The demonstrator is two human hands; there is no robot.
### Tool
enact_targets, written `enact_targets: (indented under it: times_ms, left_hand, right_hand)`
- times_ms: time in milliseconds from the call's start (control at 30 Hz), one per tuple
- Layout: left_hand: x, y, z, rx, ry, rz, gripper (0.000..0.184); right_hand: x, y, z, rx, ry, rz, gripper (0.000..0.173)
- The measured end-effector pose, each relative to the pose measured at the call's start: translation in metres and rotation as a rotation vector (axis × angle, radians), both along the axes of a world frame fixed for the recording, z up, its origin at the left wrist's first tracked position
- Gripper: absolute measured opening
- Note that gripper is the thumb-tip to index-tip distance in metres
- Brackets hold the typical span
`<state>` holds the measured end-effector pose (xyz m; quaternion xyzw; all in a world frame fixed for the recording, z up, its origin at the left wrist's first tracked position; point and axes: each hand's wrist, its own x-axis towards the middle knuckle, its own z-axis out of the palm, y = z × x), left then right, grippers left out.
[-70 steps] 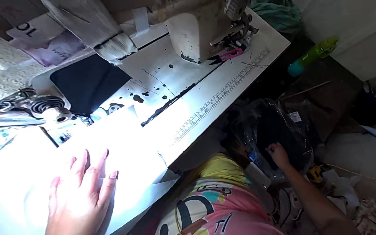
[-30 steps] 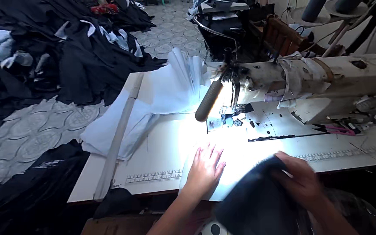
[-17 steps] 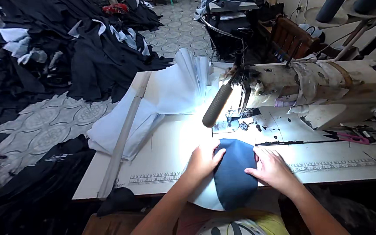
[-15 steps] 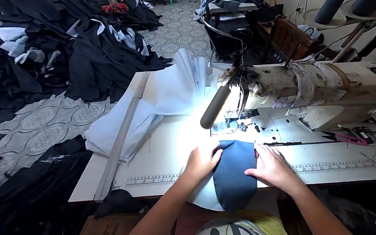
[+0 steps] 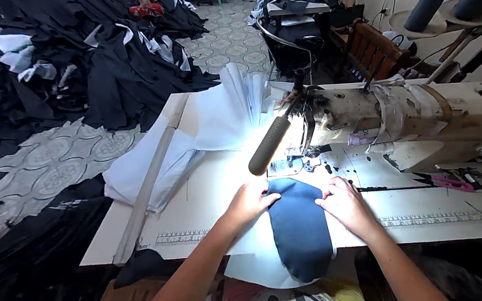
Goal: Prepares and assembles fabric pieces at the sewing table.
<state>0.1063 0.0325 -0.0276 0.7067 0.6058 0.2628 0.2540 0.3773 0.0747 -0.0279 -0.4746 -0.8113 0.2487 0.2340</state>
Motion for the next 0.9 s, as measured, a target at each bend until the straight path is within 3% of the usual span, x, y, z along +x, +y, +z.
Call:
enact_targets:
  times_ms: [67, 133, 233, 300, 400, 433, 500, 533, 667, 733, 800, 900]
  left_hand:
    - [-0.002, -0.004, 0.000, -0.005, 0.106, -0.023, 0.046]
    - [-0.004, -0.003, -0.008, 0.051, 0.092, -0.049, 0.049]
    - [-0.001, -0.003, -0.005, 0.020, 0.047, -0.062, 0.037]
    - [0.002, -0.007, -0.007, 0.103, -0.016, -0.047, 0.027]
    - [0.004, -0.015, -0.007, 0.336, -0.193, -0.033, 0.014]
    - [0.004, -0.018, -0.001, 0.378, -0.238, -0.027, 0.012]
    - [0.000, -0.023, 0.009, 0.447, -0.251, -0.011, 0.013]
    - [-0.002, -0.025, 0.012, 0.468, -0.233, 0.006, 0.017]
    - [-0.009, -0.024, 0.015, 0.493, -0.185, 0.076, 0.031]
    - [-0.010, -0.025, 0.016, 0.462, -0.215, 0.116, 0.026]
    - [-0.009, -0.025, 0.016, 0.429, -0.283, 0.141, 0.020]
    - [-0.007, -0.024, 0.015, 0.412, -0.389, 0.167, 0.012]
  right_hand:
    - [0.004, 0.001, 0.002, -0.047, -0.008, 0.037, 0.029]
    - [0.007, 0.006, 0.005, -0.113, -0.028, 0.075, 0.050]
    - [0.007, 0.012, 0.012, -0.204, -0.078, 0.108, 0.086]
    - [0.003, 0.010, 0.014, -0.198, -0.047, 0.084, 0.096]
    - [-0.007, 0.000, 0.005, -0.042, 0.111, -0.034, 0.082]
    - [-0.010, -0.003, 0.006, -0.050, 0.185, -0.061, 0.070]
    - [-0.015, -0.009, 0.012, -0.151, 0.347, -0.095, 0.031]
    - [-0.017, -0.011, 0.017, -0.209, 0.402, -0.099, 0.023]
    - [-0.027, -0.017, 0.018, -0.162, 0.553, -0.101, 0.017]
    - [-0.029, -0.019, 0.018, -0.134, 0.642, -0.059, 0.018]
    - [-0.030, -0.020, 0.021, -0.151, 0.688, -0.033, 0.030]
    - [-0.032, -0.018, 0.017, -0.140, 0.759, -0.036, 0.022]
